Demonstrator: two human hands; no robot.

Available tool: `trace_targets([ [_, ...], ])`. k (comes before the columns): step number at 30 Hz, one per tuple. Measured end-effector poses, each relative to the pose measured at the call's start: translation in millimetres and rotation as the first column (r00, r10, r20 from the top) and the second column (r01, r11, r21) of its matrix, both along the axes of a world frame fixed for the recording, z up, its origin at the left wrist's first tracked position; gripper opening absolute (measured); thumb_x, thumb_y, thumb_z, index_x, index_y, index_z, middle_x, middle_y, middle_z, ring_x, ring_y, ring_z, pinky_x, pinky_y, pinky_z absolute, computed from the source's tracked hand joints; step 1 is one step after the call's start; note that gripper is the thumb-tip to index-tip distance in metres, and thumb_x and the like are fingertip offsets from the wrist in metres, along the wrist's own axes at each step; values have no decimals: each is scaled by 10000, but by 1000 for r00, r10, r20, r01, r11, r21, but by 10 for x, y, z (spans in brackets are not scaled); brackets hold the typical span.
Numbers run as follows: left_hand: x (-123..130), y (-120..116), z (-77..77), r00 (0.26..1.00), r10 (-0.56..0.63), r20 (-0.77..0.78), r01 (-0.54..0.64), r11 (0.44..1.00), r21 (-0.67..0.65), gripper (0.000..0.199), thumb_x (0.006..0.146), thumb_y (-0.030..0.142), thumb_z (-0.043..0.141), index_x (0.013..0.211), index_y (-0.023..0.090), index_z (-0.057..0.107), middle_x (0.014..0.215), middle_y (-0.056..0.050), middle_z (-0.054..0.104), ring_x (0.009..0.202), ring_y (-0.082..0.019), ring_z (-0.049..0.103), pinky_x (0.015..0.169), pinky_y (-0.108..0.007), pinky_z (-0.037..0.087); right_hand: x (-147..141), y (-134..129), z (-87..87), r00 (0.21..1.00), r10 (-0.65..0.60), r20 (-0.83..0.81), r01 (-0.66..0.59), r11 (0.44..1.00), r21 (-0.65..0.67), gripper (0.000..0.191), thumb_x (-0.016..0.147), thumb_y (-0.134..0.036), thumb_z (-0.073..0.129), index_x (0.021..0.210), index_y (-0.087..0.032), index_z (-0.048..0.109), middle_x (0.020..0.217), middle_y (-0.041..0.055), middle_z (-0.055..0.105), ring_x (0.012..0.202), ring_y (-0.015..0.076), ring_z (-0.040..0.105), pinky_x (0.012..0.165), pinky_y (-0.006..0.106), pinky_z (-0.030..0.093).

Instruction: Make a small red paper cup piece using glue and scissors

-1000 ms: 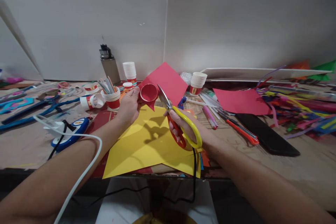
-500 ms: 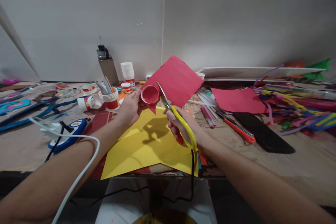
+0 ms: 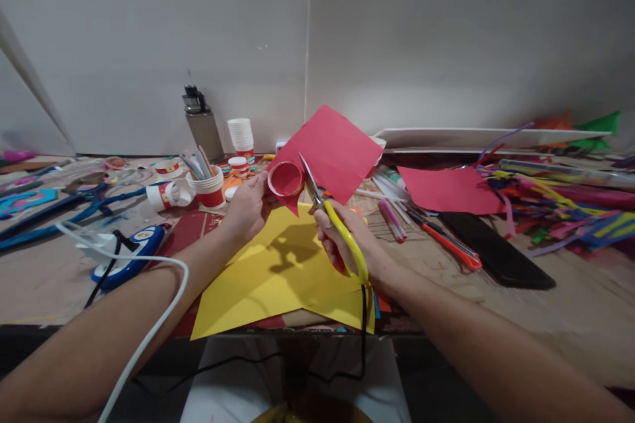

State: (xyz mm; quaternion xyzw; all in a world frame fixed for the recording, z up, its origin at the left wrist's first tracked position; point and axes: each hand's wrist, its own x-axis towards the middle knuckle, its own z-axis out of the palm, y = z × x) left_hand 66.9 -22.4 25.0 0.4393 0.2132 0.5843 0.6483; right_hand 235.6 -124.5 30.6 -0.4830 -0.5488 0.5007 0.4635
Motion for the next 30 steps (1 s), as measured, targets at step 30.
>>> trace_targets([
  [30,-126,94,84,993,30,-115,-36,998,-52,179,844,291,620,906,126,650,733,-22,705,567,-102,642,563,-210,554,17,-14,53,997,21,77,-18,999,-34,356,829,-583,534,873,-233,480,592,-80,456,365,45,390,293,151,350],
])
